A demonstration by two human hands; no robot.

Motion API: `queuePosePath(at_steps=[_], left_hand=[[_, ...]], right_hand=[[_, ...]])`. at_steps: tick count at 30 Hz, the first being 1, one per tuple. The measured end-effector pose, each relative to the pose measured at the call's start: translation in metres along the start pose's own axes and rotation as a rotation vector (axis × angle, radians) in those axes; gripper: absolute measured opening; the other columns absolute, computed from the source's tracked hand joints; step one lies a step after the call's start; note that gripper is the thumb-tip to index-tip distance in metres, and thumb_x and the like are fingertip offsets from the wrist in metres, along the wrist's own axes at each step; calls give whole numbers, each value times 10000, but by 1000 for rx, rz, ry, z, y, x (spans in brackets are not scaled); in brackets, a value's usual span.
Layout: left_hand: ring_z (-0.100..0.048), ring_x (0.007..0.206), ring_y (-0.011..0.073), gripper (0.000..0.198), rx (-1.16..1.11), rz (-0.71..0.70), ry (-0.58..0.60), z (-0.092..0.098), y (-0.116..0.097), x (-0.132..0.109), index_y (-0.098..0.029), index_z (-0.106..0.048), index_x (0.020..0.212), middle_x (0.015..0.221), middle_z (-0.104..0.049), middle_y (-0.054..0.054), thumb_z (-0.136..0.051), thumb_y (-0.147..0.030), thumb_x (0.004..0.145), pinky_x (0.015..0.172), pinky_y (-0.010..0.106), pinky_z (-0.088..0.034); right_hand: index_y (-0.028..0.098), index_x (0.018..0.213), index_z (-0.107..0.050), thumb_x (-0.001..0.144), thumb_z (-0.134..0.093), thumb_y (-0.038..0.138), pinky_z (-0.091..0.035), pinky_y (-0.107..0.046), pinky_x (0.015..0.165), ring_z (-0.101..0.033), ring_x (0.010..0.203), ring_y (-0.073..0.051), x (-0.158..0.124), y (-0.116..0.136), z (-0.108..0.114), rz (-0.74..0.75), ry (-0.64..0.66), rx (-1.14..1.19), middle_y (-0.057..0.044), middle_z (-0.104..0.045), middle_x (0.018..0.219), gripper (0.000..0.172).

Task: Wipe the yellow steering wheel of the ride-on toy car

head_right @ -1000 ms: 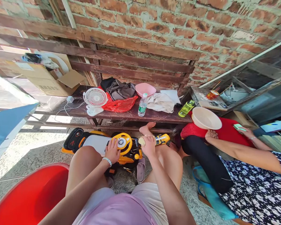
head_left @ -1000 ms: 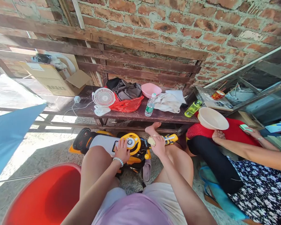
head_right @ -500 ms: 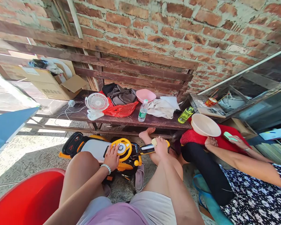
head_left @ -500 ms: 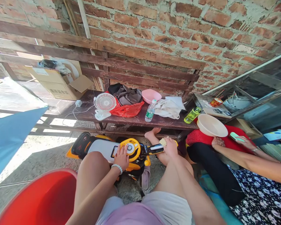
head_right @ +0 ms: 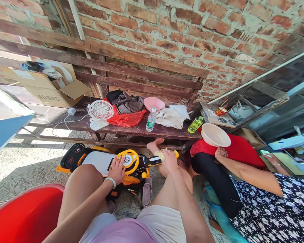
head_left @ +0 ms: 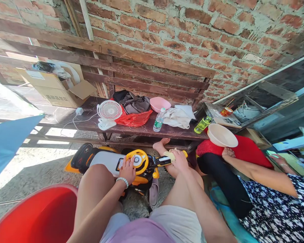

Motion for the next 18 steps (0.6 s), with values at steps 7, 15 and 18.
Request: queuePosePath(at_steps=[7,15,18], left_hand=[[-139,1664,402,718,-43,-17,-41,-1,-1,-2,-108,-325,1698,1660,-460,215,-446,-265,1008,1217,583,-416],[-139,1667,392,702,-45,-7,-14,5,-4,-3,-97,-351,1686,1675,-448,199,-419,-228,1000,1232,569,-403],[-127,1669,392,696,-55,-2,-4,5,-3,-4,-122,-341,1691,1694,-416,202,-425,-255,1013,1199,568,-431]], right_hand=[[202,1261,-706,905,-539,125,-352,-411,1159,-560,1271,-295,-3,7,-22,-114,-146,-11,-121,-686,1297,400],[240,1159,-720,840,-578,99,-329,-454,1217,-531,1306,-289,-22,78,-60,121,-147,154,-103,-679,1292,376],[247,1205,-708,810,-583,73,-352,-437,1199,-538,1299,-280,-17,59,-52,176,-82,132,-99,-666,1332,449]])
Point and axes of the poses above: each hand's wrist, its own x-axis towards the middle knuckle, its own z-axis out of the back of the hand, y = z × x, the point moved 2 cm from there along x, towards the middle knuckle
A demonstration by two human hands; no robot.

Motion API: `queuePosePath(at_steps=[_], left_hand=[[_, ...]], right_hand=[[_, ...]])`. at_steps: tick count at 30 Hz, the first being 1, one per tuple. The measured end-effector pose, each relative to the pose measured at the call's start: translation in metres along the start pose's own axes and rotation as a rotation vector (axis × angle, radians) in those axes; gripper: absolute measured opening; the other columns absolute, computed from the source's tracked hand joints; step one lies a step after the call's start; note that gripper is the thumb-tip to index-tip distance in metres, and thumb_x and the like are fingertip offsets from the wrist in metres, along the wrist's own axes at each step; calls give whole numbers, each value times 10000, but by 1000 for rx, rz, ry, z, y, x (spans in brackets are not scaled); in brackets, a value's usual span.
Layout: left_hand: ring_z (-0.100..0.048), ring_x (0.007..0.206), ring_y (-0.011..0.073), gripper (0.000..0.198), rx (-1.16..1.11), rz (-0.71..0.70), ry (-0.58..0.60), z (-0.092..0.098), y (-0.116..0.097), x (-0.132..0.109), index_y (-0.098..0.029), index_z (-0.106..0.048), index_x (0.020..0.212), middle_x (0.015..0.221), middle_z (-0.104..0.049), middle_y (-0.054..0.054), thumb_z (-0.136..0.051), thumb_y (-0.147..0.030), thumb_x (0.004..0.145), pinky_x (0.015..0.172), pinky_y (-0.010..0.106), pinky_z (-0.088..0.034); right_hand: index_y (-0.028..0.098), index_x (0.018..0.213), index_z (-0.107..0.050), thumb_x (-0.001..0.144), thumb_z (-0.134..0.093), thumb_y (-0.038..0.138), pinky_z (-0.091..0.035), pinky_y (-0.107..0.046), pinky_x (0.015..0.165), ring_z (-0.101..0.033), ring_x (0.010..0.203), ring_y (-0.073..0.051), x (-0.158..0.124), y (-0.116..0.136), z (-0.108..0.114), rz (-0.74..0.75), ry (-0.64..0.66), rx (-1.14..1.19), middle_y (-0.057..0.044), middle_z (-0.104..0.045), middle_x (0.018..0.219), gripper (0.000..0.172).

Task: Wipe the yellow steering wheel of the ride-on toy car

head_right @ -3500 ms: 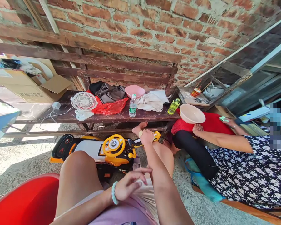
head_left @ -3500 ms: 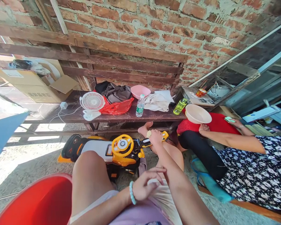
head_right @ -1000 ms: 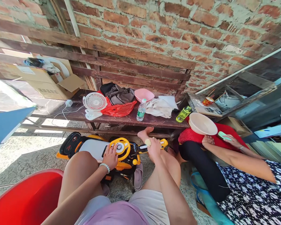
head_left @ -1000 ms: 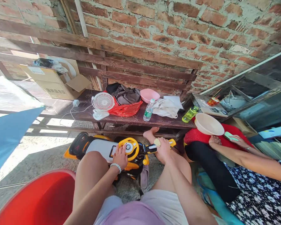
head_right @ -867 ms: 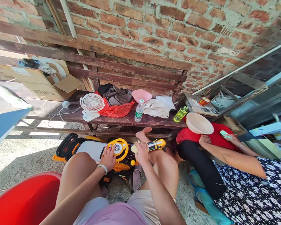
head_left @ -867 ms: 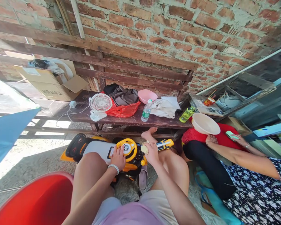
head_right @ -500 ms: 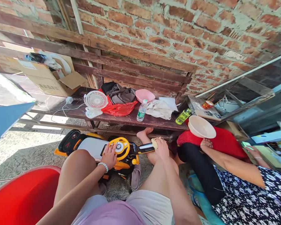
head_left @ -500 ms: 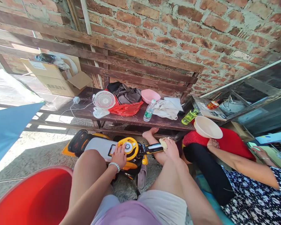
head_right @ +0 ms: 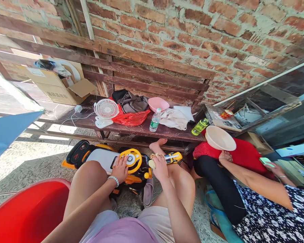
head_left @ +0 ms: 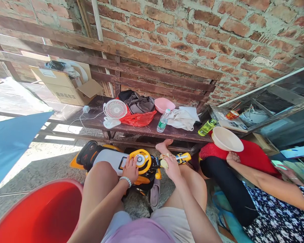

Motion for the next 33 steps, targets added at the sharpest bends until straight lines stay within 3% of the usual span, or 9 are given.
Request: queuePosePath(at_steps=[5,8,11,16,18,21,27,30,33], left_hand=[[-123,1669,392,712,-10,-17,-2,-3,3,1,-127,-350,1685,1693,-414,210,-472,-285,1001,1195,567,-430],[-132,1669,386,694,-6,-13,-10,-4,3,1,-124,-358,1681,1691,-425,197,-426,-243,1001,1209,573,-421],[-151,1664,391,689,2,-7,-29,-4,3,2,-111,-370,1676,1681,-446,193,-396,-225,997,1206,576,-435],[-152,1665,387,685,19,-3,-32,-4,2,3,-98,-380,1670,1678,-448,197,-388,-219,996,1203,568,-448],[-154,1666,384,686,17,-2,-28,-4,3,3,-124,-381,1674,1678,-450,186,-397,-225,996,1185,570,-463],[-167,1661,389,692,10,-6,-34,-5,5,4,-148,-380,1678,1671,-459,184,-426,-247,994,1173,574,-468],[-172,1660,387,678,0,-26,-64,-13,7,4,-128,-396,1666,1664,-466,188,-421,-238,998,1208,574,-435],[-181,1657,392,681,-2,-24,-92,-17,8,5,-109,-400,1664,1651,-482,194,-409,-223,993,1212,581,-432],[-185,1654,399,680,-3,-24,-106,-18,9,5,-99,-404,1660,1645,-487,202,-424,-228,993,1224,590,-413]], right_hand=[[230,1317,-675,852,-591,138,-393,-412,1123,-568,1236,-299,8,-51,30,-185,-45,-89,-112,-671,1301,482],[202,1323,-678,893,-565,173,-373,-404,1124,-572,1224,-299,10,-64,38,-252,-72,-128,-123,-682,1266,446],[199,1290,-697,894,-559,171,-335,-427,1161,-558,1264,-304,11,-50,29,-265,-94,-122,-127,-687,1296,420],[234,1235,-724,829,-615,135,-294,-450,1218,-538,1300,-298,6,6,-4,-93,-65,-21,-110,-685,1320,431],[242,1224,-724,831,-602,115,-311,-435,1212,-537,1298,-286,6,15,-6,-64,-53,-2,-100,-681,1322,430],[247,1263,-713,831,-600,96,-348,-393,1171,-548,1272,-277,8,2,7,-87,-20,-34,-93,-671,1330,471],[208,1295,-703,897,-586,172,-374,-367,1068,-568,1180,-293,13,-60,35,-308,-98,-150,-115,-686,1241,417],[204,1255,-720,865,-588,144,-358,-390,1075,-562,1164,-294,12,-59,25,-277,-161,-133,-108,-698,1223,416],[221,1191,-741,847,-607,141,-332,-427,1122,-555,1160,-299,12,-35,7,-175,-187,-97,-96,-706,1196,378]])
Point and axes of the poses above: each hand's wrist, its own x-axis towards the middle knuckle, its own z-axis out of the back of the hand, y = z × x, the point moved 2 cm from there along x, towards the middle knuckle
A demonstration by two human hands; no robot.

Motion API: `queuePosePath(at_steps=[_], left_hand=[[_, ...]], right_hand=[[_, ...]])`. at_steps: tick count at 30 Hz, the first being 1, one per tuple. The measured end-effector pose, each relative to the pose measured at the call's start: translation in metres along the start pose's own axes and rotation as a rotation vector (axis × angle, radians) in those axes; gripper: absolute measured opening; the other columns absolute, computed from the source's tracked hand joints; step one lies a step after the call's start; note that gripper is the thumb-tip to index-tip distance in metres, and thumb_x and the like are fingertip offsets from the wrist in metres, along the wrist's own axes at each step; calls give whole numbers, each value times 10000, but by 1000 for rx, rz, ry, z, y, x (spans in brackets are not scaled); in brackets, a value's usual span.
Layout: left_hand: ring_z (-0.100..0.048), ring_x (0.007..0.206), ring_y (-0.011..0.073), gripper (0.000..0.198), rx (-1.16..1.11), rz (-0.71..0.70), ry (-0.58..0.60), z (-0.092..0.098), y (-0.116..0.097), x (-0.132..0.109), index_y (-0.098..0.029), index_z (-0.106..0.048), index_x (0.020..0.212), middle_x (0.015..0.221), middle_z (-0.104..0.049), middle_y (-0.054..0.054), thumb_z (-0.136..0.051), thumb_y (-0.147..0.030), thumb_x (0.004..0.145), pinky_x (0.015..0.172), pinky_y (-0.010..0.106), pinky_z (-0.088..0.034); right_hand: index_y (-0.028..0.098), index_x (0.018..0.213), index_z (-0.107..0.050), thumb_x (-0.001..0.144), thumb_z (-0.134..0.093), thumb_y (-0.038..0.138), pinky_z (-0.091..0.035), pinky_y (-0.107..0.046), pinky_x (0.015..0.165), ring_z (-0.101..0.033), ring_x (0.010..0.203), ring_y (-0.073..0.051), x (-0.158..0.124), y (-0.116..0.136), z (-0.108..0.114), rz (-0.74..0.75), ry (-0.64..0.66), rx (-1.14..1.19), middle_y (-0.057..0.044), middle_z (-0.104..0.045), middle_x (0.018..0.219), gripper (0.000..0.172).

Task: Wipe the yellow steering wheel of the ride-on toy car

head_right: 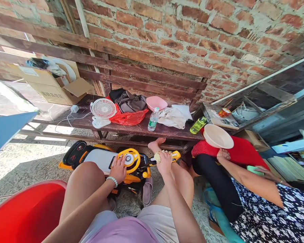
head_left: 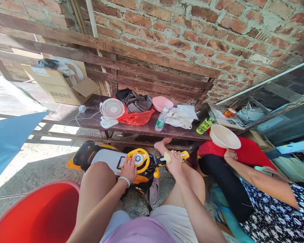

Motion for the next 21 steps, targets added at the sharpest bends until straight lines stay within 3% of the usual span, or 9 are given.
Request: queuePosePath(at_steps=[5,9,12,15,21], left_hand=[[-169,1654,412,678,-7,-14,29,1,0,-1,-126,-398,1669,1657,-467,204,-466,-293,1015,1181,595,-449],[-187,1649,409,680,-16,-31,6,2,1,-2,-99,-406,1659,1639,-489,215,-467,-266,1003,1205,594,-426],[-199,1645,410,689,-16,-51,-27,0,2,-2,-89,-409,1654,1621,-511,213,-480,-261,991,1240,589,-383],[-193,1649,405,674,-10,-36,-16,-1,2,-1,-85,-412,1651,1625,-505,210,-445,-230,993,1239,587,-389],[-191,1657,384,664,2,-8,-15,-2,2,-1,-114,-422,1652,1650,-482,196,-427,-214,996,1220,585,-422]], right_hand=[[248,1237,-727,791,-664,130,-314,-443,1166,-545,1185,-305,-4,24,-6,102,68,29,-90,-691,1222,466],[250,1293,-709,825,-628,129,-357,-411,1118,-549,1182,-304,2,0,7,75,106,-9,-103,-682,1240,490],[224,1294,-703,855,-596,155,-371,-405,1092,-551,1181,-309,6,-27,14,-13,62,-41,-117,-679,1230,457],[208,1272,-710,863,-575,157,-365,-416,1087,-552,1184,-313,6,-37,12,-74,14,-56,-125,-679,1232,434],[231,1258,-723,844,-597,132,-314,-461,1151,-541,1200,-311,-2,4,-7,61,40,-8,-106,-690,1224,444]])
Point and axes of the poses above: each hand's wrist, its own x-axis towards the middle knuckle, its own z-axis out of the back of the hand, y = z × x, the point moved 2 cm from there along x, towards the middle knuckle
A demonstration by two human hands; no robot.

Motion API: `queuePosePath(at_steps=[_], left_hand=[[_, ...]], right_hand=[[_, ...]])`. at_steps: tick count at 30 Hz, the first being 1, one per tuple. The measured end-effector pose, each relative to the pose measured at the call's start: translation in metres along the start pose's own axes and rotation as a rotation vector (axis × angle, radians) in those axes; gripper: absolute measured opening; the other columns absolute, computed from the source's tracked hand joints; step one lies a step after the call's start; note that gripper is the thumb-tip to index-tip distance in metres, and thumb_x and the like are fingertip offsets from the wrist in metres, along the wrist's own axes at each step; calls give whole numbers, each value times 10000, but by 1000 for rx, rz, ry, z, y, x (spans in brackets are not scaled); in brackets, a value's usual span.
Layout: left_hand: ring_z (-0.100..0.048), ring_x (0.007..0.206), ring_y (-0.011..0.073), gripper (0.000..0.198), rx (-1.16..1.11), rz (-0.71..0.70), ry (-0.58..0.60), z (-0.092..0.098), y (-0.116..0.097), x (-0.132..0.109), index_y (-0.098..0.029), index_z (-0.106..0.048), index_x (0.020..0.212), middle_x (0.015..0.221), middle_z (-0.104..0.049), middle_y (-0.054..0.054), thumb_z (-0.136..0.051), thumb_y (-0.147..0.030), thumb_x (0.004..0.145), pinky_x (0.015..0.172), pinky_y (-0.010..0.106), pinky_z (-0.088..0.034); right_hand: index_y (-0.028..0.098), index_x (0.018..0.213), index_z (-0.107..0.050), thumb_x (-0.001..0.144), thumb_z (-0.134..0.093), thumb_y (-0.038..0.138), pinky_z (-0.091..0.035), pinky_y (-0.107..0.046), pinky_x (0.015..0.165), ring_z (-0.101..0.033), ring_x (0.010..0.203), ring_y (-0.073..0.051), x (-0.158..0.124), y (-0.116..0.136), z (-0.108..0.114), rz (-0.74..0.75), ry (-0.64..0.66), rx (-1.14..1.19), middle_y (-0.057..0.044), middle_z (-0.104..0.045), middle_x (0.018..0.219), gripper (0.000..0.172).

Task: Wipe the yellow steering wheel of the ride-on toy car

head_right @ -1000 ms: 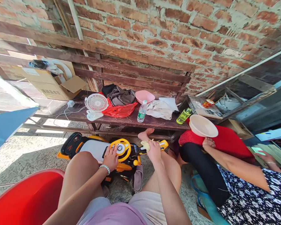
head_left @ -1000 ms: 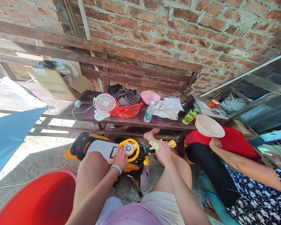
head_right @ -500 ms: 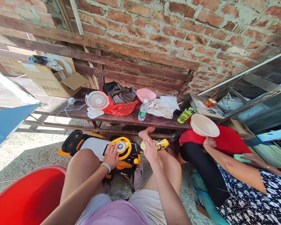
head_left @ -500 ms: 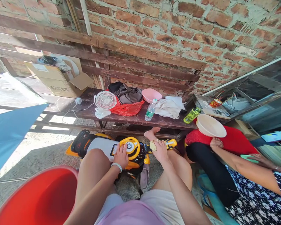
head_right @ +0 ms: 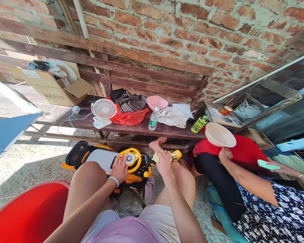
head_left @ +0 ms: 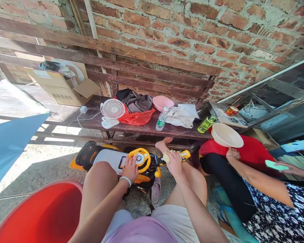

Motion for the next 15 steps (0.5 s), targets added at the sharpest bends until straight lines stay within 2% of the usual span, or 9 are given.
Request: queuePosePath(at_steps=[3,5,12,15], left_hand=[[-191,1654,391,668,-7,-8,6,-1,1,1,-104,-419,1650,1644,-483,204,-460,-230,995,1238,579,-393],[-187,1653,397,669,-17,-11,9,-2,3,1,-103,-417,1649,1641,-486,203,-465,-243,996,1243,577,-382],[-186,1650,410,683,-37,-31,-6,-3,3,1,-92,-404,1652,1632,-492,219,-439,-247,987,1226,614,-396],[-165,1658,405,667,-26,-11,21,0,2,1,-106,-408,1653,1647,-476,210,-420,-239,999,1196,607,-441]], right_hand=[[245,1267,-724,841,-613,128,-296,-471,1173,-531,1228,-315,-1,15,-3,33,38,-2,-108,-682,1265,455],[248,1292,-717,853,-610,135,-306,-459,1162,-529,1229,-315,0,13,1,25,48,-17,-113,-674,1282,465],[224,1293,-711,872,-574,145,-364,-396,1076,-554,1165,-300,7,-45,24,-107,16,-67,-114,-688,1221,450],[195,1270,-714,888,-560,142,-358,-379,1053,-564,1147,-290,10,-49,27,-153,4,-80,-119,-697,1196,414]])
Point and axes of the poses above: each hand's wrist, its own x-axis towards the middle knuckle, its own z-axis out of the back of the hand, y = z × x, the point moved 2 cm from there along x, towards the middle knuckle
